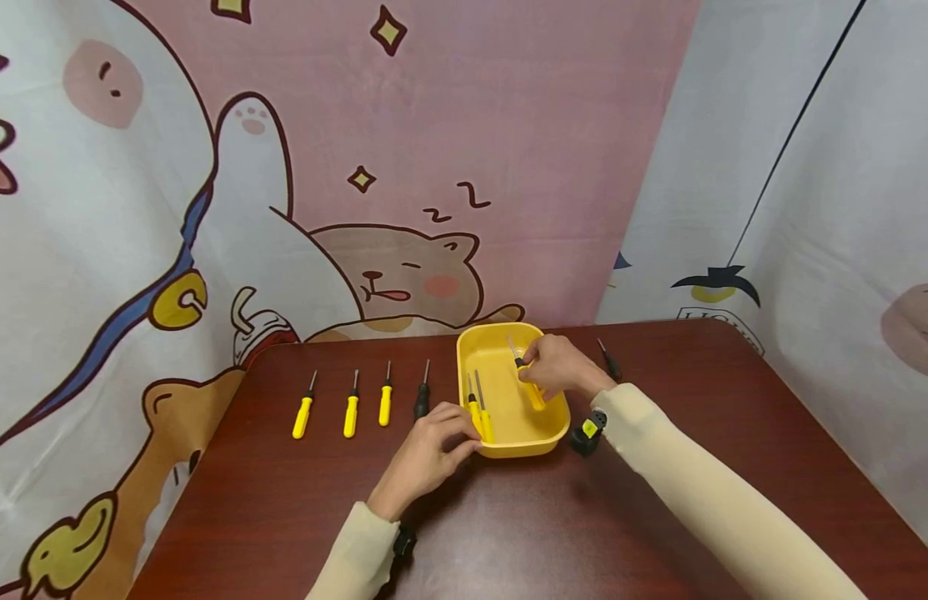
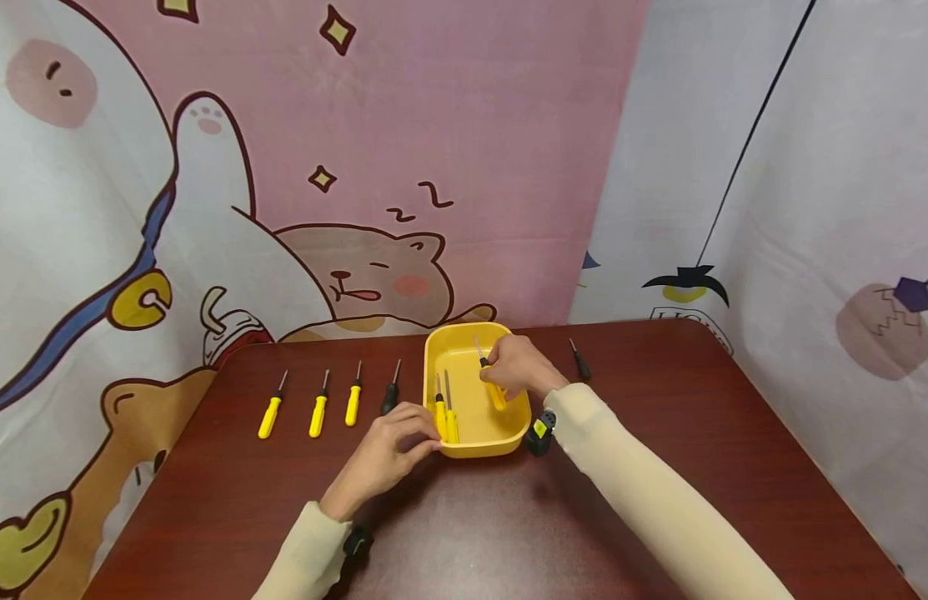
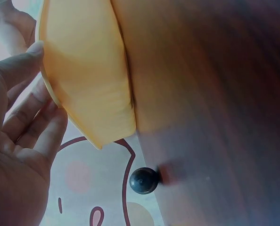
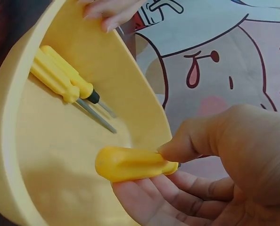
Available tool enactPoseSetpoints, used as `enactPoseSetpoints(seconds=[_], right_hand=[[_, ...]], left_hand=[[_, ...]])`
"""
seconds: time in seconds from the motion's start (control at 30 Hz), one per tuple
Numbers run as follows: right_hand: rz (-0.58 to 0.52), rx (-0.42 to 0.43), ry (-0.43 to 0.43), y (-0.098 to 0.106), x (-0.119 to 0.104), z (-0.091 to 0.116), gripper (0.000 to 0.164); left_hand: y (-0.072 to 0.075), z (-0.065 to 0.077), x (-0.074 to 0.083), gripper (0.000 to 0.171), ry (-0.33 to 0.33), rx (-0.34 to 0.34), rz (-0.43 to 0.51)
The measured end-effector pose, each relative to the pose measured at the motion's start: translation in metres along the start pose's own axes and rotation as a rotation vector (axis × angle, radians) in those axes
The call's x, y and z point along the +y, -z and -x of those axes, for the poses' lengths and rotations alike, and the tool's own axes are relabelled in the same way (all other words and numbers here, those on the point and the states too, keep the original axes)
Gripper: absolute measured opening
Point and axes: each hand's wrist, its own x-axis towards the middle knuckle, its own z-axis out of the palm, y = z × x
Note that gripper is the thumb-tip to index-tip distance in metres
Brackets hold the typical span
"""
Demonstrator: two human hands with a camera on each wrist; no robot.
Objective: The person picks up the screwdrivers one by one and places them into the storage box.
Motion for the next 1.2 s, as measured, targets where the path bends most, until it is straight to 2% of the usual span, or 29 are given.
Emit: enactPoseSetpoints(seconds=[0.27,0.47,0.9,1.2], right_hand=[[0.001,-0.046,-0.059,-0.014,-0.001,-0.015,0.023],[0.02,-0.09,-0.096,-0.023,0.0,-0.025,0.016],[0.081,-0.202,-0.125,-0.047,-0.007,-0.032,0.024],[0.055,-0.25,-0.156,-0.055,-0.015,-0.036,0.035]], left_hand=[[0.0,0.0,0.0,0.004,0.032,-0.023,0.01],[0.0,0.0,0.0,0.006,0.015,-0.012,0.004],[-0.001,0.001,-0.001,0.007,0.009,-0.01,-0.005],[-0.001,0.001,-0.001,0.007,-0.013,0.007,-0.017]])
